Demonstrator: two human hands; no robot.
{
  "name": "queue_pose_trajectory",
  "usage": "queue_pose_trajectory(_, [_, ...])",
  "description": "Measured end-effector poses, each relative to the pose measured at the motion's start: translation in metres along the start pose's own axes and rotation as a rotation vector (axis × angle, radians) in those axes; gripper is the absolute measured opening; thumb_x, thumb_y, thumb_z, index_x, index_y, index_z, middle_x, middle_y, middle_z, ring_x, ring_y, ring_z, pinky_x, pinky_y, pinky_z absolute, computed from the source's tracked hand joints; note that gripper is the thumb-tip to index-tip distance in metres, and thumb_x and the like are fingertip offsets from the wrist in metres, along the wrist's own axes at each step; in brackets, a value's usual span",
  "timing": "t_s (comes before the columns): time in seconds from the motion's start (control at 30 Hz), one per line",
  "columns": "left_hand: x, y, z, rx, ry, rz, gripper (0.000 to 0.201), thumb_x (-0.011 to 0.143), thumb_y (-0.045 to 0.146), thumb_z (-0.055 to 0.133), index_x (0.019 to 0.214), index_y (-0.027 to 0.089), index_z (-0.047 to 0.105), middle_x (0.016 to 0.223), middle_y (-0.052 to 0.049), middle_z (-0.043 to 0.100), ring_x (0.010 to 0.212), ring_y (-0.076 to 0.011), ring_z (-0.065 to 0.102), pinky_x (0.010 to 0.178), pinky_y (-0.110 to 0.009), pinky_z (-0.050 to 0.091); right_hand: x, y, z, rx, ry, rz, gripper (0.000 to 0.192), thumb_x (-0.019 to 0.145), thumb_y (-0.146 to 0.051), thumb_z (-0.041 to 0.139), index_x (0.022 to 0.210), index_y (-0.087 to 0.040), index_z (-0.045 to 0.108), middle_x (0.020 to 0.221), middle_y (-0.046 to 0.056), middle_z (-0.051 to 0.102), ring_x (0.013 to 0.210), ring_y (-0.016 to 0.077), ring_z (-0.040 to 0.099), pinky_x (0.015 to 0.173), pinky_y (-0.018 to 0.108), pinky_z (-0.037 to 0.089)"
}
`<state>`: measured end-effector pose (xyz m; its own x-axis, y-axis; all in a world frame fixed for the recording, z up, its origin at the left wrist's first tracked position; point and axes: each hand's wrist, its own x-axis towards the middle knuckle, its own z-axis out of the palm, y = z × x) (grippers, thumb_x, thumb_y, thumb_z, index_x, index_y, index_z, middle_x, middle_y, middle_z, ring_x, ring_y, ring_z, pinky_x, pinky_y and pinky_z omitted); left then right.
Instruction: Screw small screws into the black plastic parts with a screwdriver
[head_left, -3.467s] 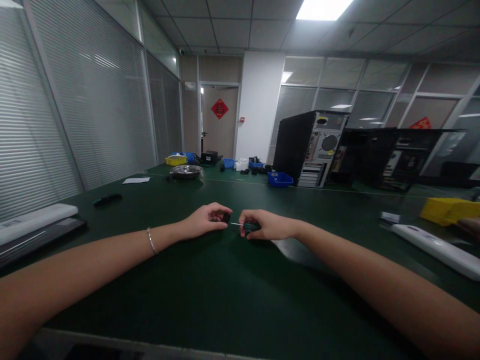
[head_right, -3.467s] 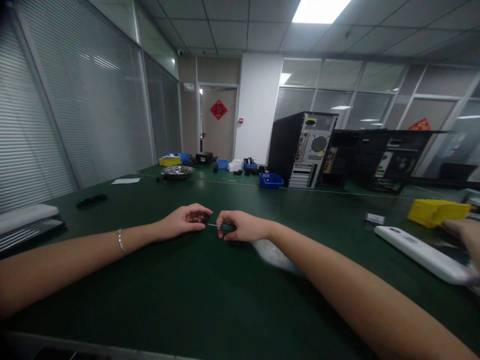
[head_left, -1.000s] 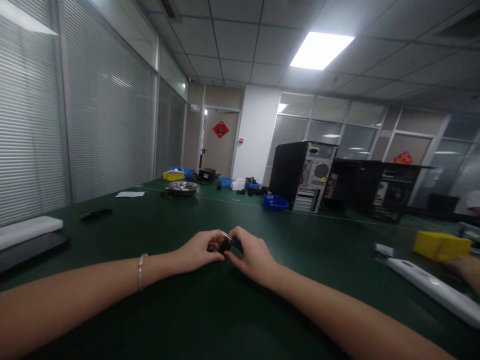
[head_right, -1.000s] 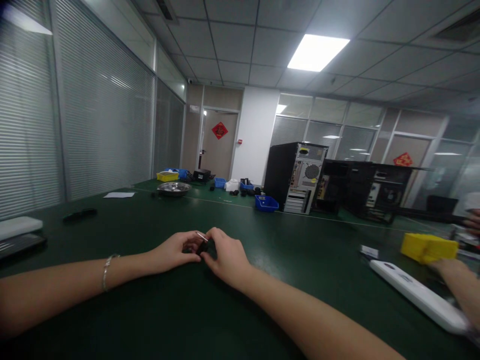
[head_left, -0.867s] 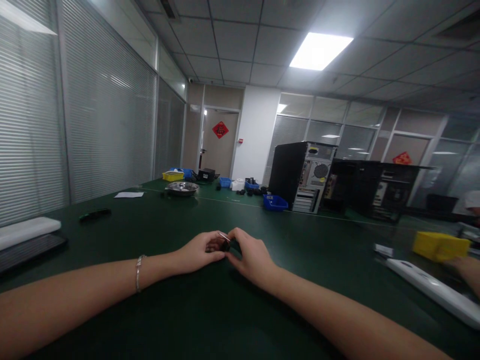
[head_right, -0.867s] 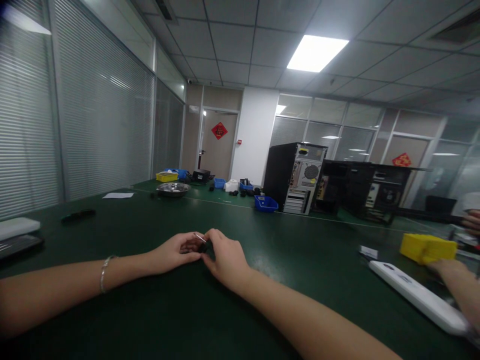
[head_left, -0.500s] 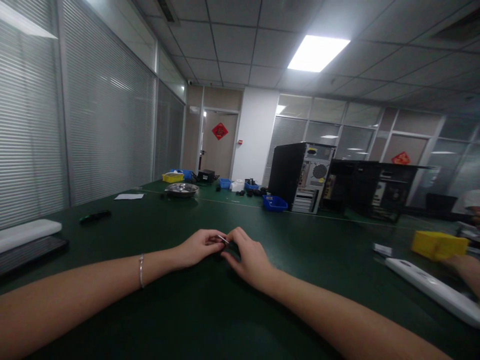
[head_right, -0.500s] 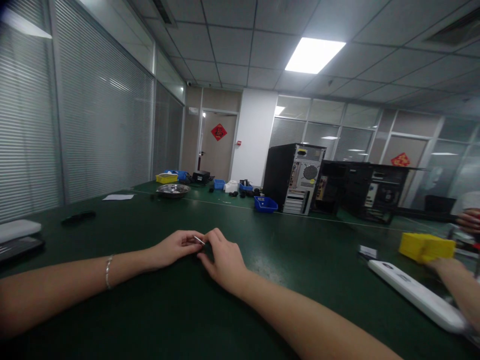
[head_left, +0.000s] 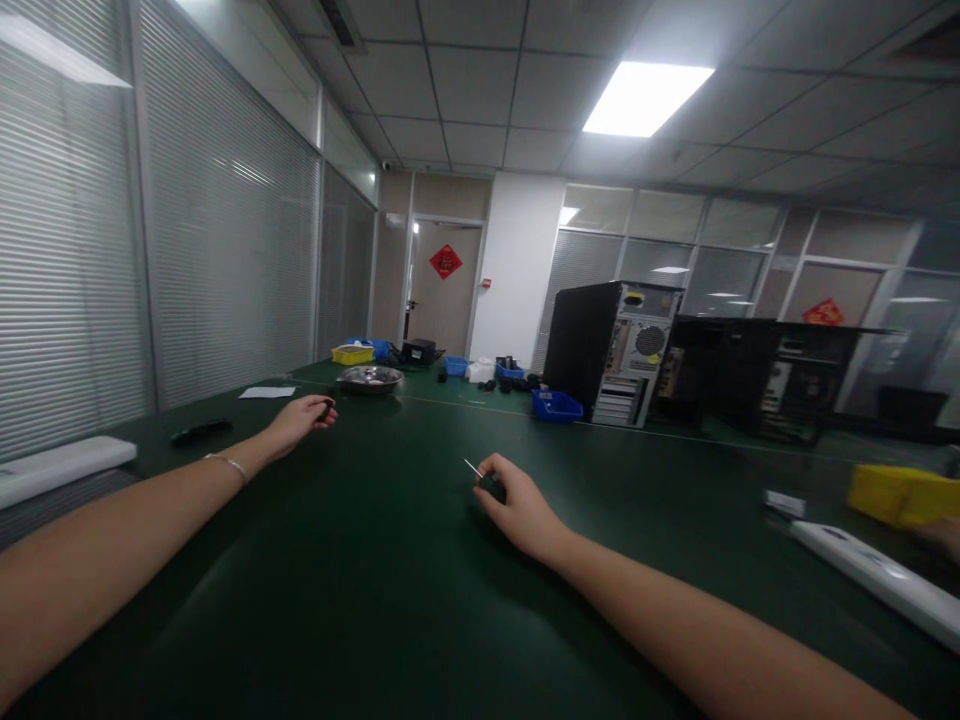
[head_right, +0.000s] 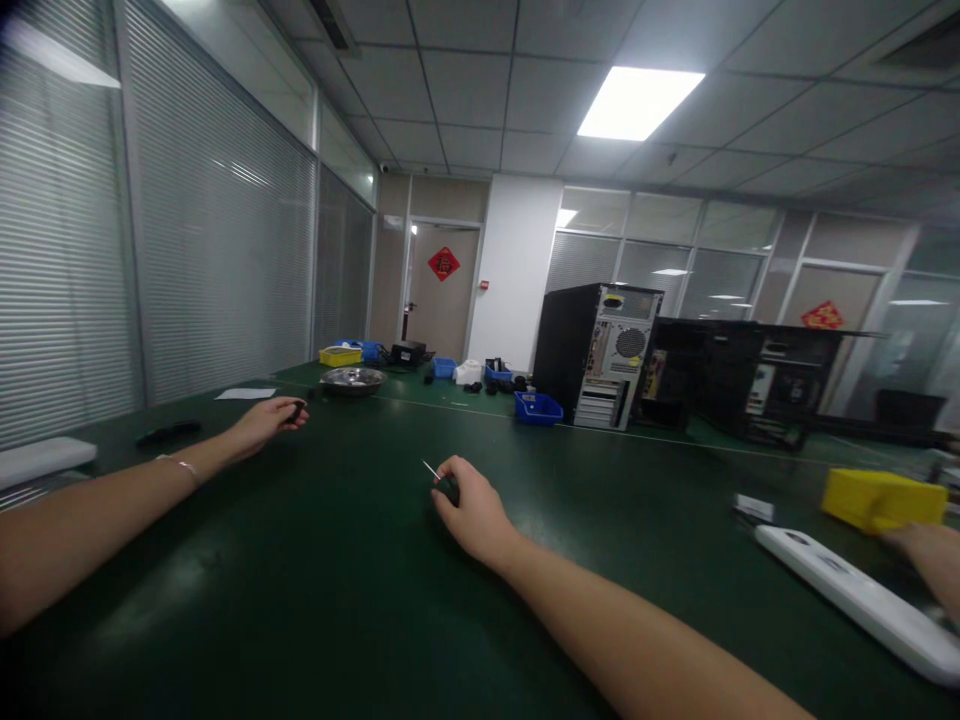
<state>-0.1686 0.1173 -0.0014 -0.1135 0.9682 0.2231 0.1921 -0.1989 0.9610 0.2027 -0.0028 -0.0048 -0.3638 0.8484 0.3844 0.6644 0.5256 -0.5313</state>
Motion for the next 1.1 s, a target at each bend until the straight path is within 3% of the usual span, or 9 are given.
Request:
queue_pose_trajectory(0.13, [0.008, -0.005, -0.023, 0.074, 0.125, -0.001, 0.017, 0.085, 0.018, 0.039, 0.096, 0.014, 0.051, 0.073, -0.001, 0.057, 0.080, -0.0182, 0.055, 0.067, -0.024, 0.044, -0.003, -0.005, -0.005, 0.011, -0.029, 0.026, 0.014, 0.083, -0.025, 0.052, 0.096, -0.021, 0.051, 0.099, 0.002, 0.057, 0.089, 0.0174, 0.054, 0.076, 0.029, 0.042])
queue_pose_trajectory(0.33, [0.002, -0.005, -0.013, 0.131, 0.081, -0.010, 0.018, 0.086, 0.019, 0.040, 0.098, 0.013, 0.052, 0.076, 0.000, 0.059, 0.079, -0.0157, 0.054, 0.067, -0.020, 0.042, -0.006, -0.008, -0.008, -0.002, -0.074, 0.037, 0.015, 0.084, -0.026, 0.052, 0.098, -0.021, 0.051, 0.099, 0.002, 0.058, 0.089, 0.0169, 0.054, 0.075, 0.029, 0.042])
queue_pose_trajectory(0.5, [-0.018, 0.010, 0.024, 0.154, -0.082, 0.001, 0.023, 0.082, 0.025, 0.049, 0.099, 0.012, 0.058, 0.080, -0.004, 0.062, 0.072, -0.0160, 0.054, 0.061, -0.023, 0.042, -0.007, -0.005, -0.009, 0.014, -0.097, 0.042, 0.017, 0.084, -0.028, 0.052, 0.100, -0.023, 0.051, 0.099, 0.001, 0.058, 0.087, 0.0161, 0.055, 0.071, 0.027, 0.042])
queue_pose_trajectory(0.7, [-0.082, 0.050, 0.101, 0.179, -0.545, 0.148, 0.036, 0.083, 0.037, 0.048, 0.108, 0.015, 0.060, 0.086, -0.005, 0.060, 0.074, -0.0157, 0.052, 0.066, -0.025, 0.040, -0.009, -0.012, -0.008, -0.069, -0.079, -0.032, 0.022, 0.086, -0.033, 0.051, 0.105, -0.023, 0.051, 0.098, 0.002, 0.060, 0.085, 0.0163, 0.055, 0.070, 0.027, 0.042])
queue_pose_trajectory(0.8, [-0.107, 0.058, 0.126, 0.148, -0.632, 0.157, 0.040, 0.085, 0.038, 0.045, 0.115, 0.014, 0.057, 0.087, -0.005, 0.059, 0.074, -0.0148, 0.051, 0.066, -0.025, 0.039, -0.010, -0.016, -0.006, -0.082, -0.022, -0.152, 0.025, 0.088, -0.027, 0.047, 0.113, -0.024, 0.051, 0.104, 0.003, 0.059, 0.093, 0.0171, 0.055, 0.079, 0.029, 0.042])
queue_pose_trajectory(0.93, [-0.115, 0.052, 0.131, 0.148, -0.603, 0.116, 0.045, 0.084, 0.041, 0.045, 0.117, 0.013, 0.057, 0.083, -0.004, 0.056, 0.072, -0.0142, 0.048, 0.065, -0.025, 0.039, -0.011, -0.018, -0.004, -0.085, 0.066, -0.242, 0.027, 0.088, -0.024, 0.047, 0.115, -0.025, 0.054, 0.104, 0.004, 0.059, 0.094, 0.0176, 0.055, 0.082, 0.029, 0.042])
queue_pose_trajectory(1.1, [-0.113, 0.048, 0.124, 0.133, -0.640, 0.143, 0.050, 0.078, 0.038, 0.055, 0.123, 0.015, 0.052, 0.091, -0.006, 0.060, 0.077, -0.0163, 0.050, 0.067, -0.026, 0.039, -0.011, -0.019, -0.003, -0.123, 0.029, -0.273, 0.027, 0.088, -0.028, 0.050, 0.114, -0.027, 0.057, 0.097, 0.003, 0.059, 0.084, 0.0158, 0.057, 0.076, 0.026, 0.045])
